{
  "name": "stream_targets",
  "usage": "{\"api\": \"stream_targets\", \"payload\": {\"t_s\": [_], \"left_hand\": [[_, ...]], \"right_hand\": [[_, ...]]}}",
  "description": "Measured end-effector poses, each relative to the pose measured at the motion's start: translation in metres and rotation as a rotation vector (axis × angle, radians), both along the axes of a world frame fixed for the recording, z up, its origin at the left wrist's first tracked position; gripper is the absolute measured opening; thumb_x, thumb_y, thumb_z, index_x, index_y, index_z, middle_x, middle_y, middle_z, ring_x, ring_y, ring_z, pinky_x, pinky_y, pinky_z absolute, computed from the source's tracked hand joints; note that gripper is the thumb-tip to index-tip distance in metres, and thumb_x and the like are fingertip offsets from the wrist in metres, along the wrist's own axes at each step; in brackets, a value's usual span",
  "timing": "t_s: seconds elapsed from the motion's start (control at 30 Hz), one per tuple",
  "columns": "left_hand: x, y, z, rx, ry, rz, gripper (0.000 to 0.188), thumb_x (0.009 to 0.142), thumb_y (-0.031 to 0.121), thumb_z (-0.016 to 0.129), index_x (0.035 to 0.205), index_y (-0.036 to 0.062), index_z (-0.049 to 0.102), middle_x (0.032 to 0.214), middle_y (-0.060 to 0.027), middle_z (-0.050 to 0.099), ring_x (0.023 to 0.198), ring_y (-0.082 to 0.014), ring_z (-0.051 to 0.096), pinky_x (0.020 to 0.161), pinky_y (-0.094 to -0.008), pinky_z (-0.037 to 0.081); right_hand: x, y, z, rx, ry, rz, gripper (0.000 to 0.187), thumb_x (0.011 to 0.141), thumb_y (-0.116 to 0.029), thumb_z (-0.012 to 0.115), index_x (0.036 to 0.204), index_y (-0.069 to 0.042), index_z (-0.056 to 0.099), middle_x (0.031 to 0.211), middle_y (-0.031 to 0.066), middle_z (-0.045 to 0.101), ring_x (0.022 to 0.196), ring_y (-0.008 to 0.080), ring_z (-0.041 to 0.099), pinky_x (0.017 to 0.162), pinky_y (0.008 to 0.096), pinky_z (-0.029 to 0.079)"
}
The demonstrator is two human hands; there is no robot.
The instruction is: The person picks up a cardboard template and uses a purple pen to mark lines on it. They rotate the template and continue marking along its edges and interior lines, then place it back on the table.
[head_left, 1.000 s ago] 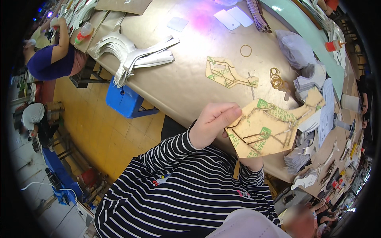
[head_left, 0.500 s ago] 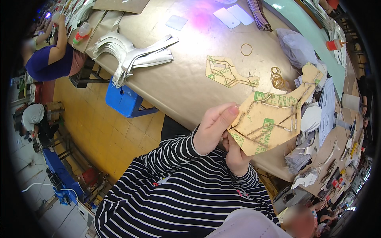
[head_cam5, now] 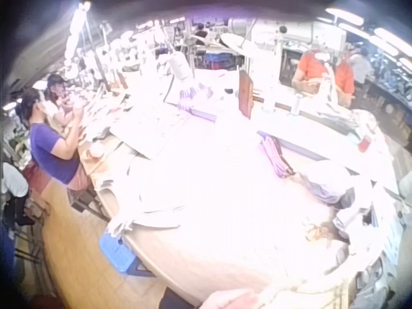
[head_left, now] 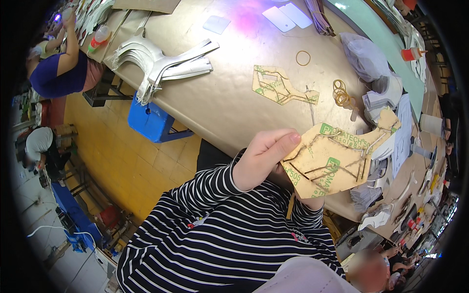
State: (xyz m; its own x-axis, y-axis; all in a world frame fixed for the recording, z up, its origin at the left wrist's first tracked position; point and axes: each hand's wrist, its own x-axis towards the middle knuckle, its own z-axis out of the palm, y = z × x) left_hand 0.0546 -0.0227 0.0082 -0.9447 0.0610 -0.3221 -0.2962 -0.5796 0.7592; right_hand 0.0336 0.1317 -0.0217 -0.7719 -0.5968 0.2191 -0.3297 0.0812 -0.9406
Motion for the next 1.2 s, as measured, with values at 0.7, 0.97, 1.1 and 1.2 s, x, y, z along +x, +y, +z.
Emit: {"api": "stream_targets", "payload": {"t_s": [0.7, 0.97, 1.1, 1.2], "left_hand": [[0.006, 0.013, 0.0, -0.053, 0.15, 0.242, 0.037, 0.101, 0.03, 0.038, 0.105, -0.002, 0.055, 0.075, 0.0042, 0.052, 0.064, -0.001, 0.045, 0.058, -0.0149, 0.038], [0.005, 0.002, -0.011, 0.038, 0.023, 0.024, 0.033, 0.101, 0.03, 0.04, 0.094, 0.0019, 0.058, 0.074, 0.0066, 0.047, 0.066, -0.0011, 0.038, 0.057, -0.017, 0.032], [0.004, -0.001, -0.011, 0.023, 0.015, 0.046, 0.033, 0.1, 0.03, 0.042, 0.089, 0.0028, 0.056, 0.071, 0.0073, 0.043, 0.064, -0.0014, 0.035, 0.056, -0.0177, 0.03], [0.005, -0.003, -0.011, 0.002, 0.061, -0.029, 0.032, 0.1, 0.029, 0.042, 0.088, 0.0029, 0.056, 0.071, 0.0072, 0.043, 0.065, -0.0016, 0.035, 0.056, -0.0176, 0.03]], "right_hand": [[0.028, -0.024, -0.007, -0.105, -0.174, -0.277, 0.022, 0.087, -0.001, 0.054, 0.109, 0.001, 0.057, 0.091, 0.0087, 0.06, 0.07, 0.0114, 0.049, 0.058, 0.0226, 0.037], [0.001, 0.011, 0.008, 0.027, -0.4, 0.041, 0.044, 0.08, -0.012, 0.067, 0.123, -0.008, 0.055, 0.124, 0.0098, 0.056, 0.115, 0.0245, 0.053, 0.095, 0.0365, 0.042], [-0.009, 0.018, 0.02, 0.334, 0.208, 0.106, 0.041, 0.083, -0.001, 0.06, 0.123, -0.001, 0.052, 0.114, 0.0113, 0.062, 0.107, 0.0228, 0.058, 0.089, 0.0323, 0.046], [-0.01, 0.017, 0.015, 0.191, -0.049, 0.148, 0.044, 0.079, -0.013, 0.067, 0.122, -0.01, 0.056, 0.122, 0.0075, 0.058, 0.113, 0.024, 0.054, 0.096, 0.0362, 0.042]]}}
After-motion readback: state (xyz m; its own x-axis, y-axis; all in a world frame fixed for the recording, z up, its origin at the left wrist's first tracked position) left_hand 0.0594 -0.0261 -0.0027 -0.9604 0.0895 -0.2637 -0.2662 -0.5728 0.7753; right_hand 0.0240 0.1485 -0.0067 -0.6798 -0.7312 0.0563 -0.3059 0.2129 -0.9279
